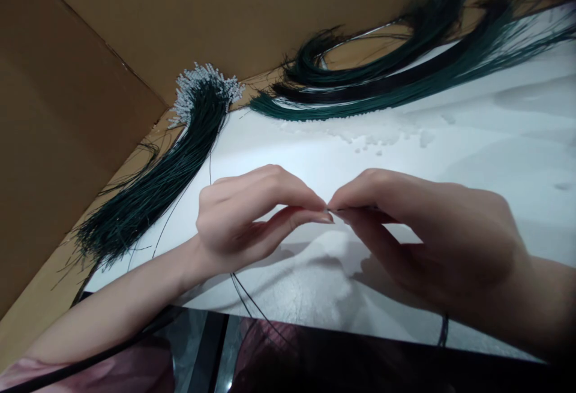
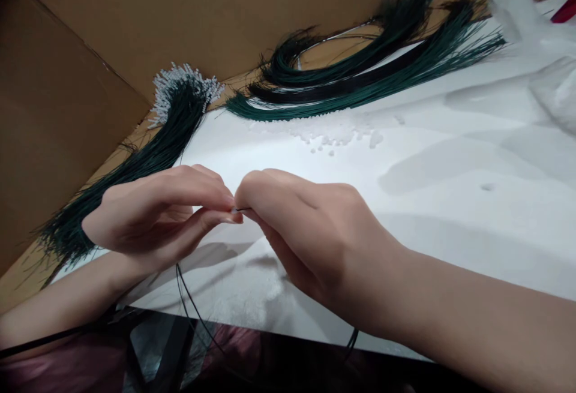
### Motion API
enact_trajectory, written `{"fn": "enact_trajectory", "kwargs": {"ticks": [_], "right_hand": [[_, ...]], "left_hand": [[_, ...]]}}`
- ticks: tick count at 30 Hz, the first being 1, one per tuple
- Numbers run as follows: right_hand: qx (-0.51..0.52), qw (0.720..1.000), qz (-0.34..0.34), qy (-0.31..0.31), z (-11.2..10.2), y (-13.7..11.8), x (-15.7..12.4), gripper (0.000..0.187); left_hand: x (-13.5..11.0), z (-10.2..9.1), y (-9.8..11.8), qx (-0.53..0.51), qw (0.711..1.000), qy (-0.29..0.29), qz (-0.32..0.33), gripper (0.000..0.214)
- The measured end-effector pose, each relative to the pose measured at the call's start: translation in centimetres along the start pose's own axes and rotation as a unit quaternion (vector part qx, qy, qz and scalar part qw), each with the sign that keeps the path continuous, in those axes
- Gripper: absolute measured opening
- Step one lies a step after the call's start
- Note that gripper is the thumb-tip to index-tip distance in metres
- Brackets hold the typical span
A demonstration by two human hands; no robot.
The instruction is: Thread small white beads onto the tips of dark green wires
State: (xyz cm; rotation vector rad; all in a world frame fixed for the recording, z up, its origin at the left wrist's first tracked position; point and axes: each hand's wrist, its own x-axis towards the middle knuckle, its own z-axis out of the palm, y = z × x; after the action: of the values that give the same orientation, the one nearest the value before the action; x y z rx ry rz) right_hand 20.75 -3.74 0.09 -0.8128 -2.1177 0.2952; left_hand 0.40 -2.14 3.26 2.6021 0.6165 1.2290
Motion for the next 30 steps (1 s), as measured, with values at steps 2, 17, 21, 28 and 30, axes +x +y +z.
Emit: {"fn": "enact_trajectory", "kwargs": {"ticks": [2,17,21,28,30], "right_hand": [[-0.001,1.0,-0.002,0.0,0.07,-0.06,-0.05,0.021],[0.01,1.0,0.0,0.02,0.03,-0.07,0.22,0.017],[0.014,1.0,0.0,0.019,0.07,0.01,0.13,0.014],[0.002,1.0,-0.002,0.014,0.0,-0.03,0.19,0.015],[0.006,1.0,-0.001,0.014,0.03,-0.02,0.14,0.016]], "left_hand": [[-0.02,0.16,-0.11,0.0,1.0,0.007,0.011,0.009],[-0.28,0.0,-0.33,0.069,0.997,0.024,0.032,0.013],[-0.21,0.13,-0.44,0.061,0.997,0.023,0.042,0.01],[-0.22,0.16,-0.49,0.029,0.998,0.025,0.058,0.011],[-0.23,0.16,-0.48,0.025,0.998,0.024,0.052,0.011]]}}
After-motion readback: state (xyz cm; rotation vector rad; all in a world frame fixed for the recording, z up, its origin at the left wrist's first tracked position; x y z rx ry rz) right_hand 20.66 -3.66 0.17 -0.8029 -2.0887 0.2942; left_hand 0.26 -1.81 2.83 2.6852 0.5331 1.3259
